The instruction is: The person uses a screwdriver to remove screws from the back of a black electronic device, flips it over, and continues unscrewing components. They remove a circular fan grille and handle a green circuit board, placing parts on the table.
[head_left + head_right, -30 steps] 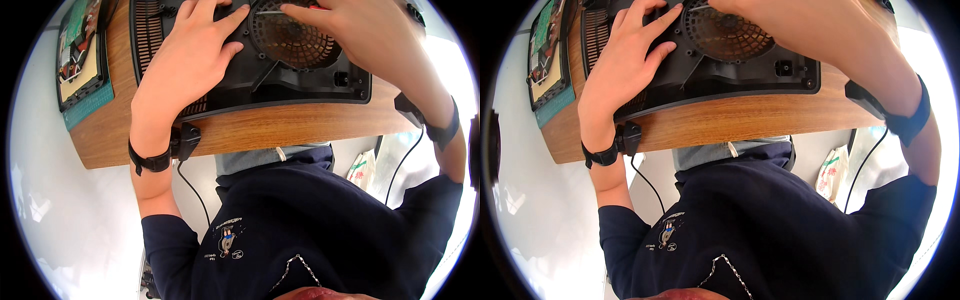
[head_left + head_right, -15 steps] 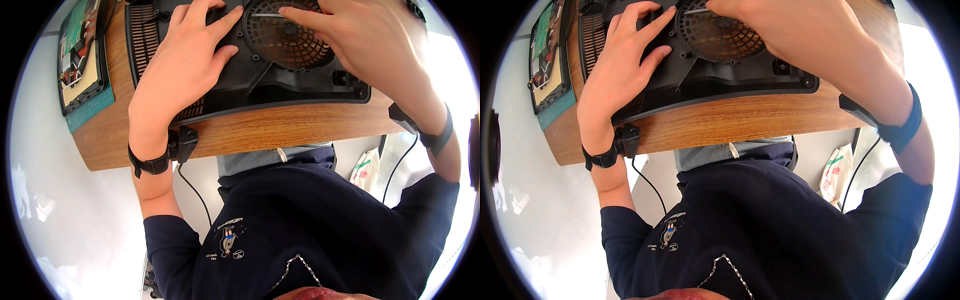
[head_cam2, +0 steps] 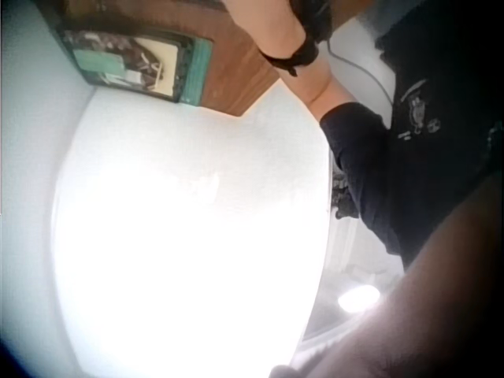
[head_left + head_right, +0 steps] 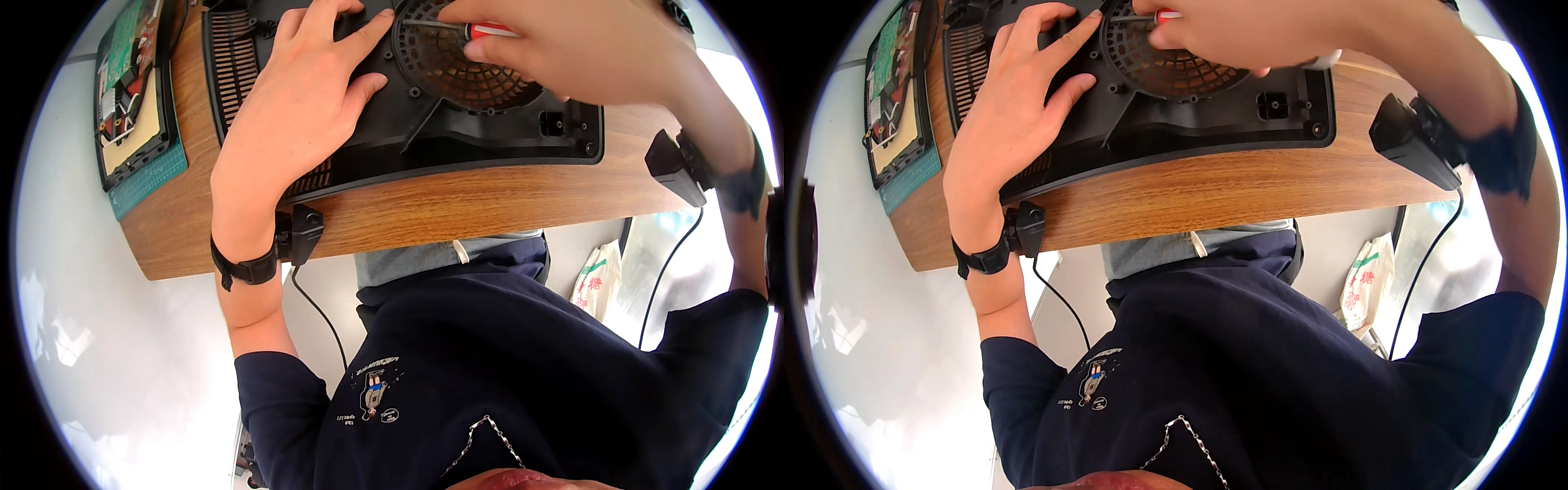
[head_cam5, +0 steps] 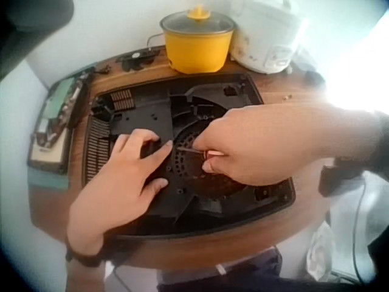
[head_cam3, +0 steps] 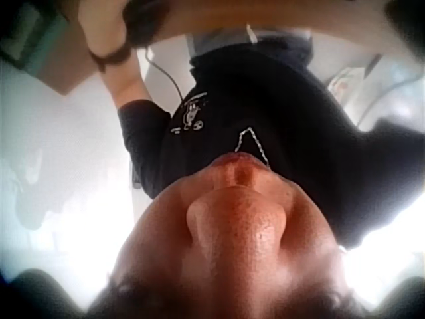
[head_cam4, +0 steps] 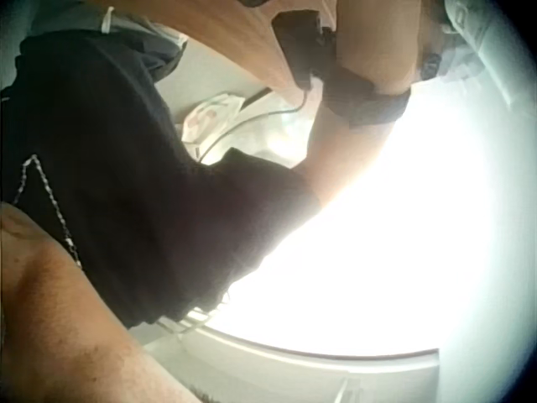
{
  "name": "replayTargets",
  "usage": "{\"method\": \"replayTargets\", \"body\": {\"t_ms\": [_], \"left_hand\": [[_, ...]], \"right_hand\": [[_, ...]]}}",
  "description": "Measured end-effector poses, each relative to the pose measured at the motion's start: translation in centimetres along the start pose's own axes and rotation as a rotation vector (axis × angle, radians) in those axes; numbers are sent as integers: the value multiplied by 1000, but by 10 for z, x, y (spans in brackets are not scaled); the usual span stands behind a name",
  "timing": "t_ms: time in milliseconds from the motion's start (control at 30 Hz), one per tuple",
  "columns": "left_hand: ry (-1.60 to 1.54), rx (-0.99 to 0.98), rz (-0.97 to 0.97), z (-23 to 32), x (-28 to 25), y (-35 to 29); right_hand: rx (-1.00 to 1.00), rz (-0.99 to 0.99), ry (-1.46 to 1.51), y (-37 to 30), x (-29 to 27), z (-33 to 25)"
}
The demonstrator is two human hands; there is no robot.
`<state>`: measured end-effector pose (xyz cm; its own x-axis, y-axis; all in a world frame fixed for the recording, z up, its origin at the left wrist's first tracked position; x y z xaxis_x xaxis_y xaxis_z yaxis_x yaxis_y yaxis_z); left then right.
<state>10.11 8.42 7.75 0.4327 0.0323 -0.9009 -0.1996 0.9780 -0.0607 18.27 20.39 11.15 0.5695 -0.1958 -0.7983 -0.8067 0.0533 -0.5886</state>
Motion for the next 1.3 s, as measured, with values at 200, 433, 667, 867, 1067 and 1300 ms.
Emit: {"method": "replayTargets", "body": {"t_ms": [200,433,667,867,1067,1300], "left_hand": [[-4,52,12,3,2,5],[-16,60,25,-1,1,2],[8,81,50,-8,7,6],[68,107,119,-13,11,-4],[-224,49,145,-15,-3,-11],[-120,283,124,66,8,-41]], "right_hand": [[6,-212,622,-1,19,25],[15,-105,-174,-30,4,-16],[157,-37,-220,-22,16,17],[31,317,-28,-33,18,20],[174,938,136,-82,36,61],[444,832,552,-93,91,98]]}}
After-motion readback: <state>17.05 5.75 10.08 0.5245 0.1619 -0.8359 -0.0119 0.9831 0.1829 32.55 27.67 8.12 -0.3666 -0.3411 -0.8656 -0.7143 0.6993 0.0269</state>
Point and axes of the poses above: each hand's wrist, its own y-axis towards the middle knuckle, its own x-axis out of the palm, z = x × y, the point moved 7 cm from there along y, towards the middle knuckle, and after that the axes turned 4 degrees about -y, right-handed, at the moved point
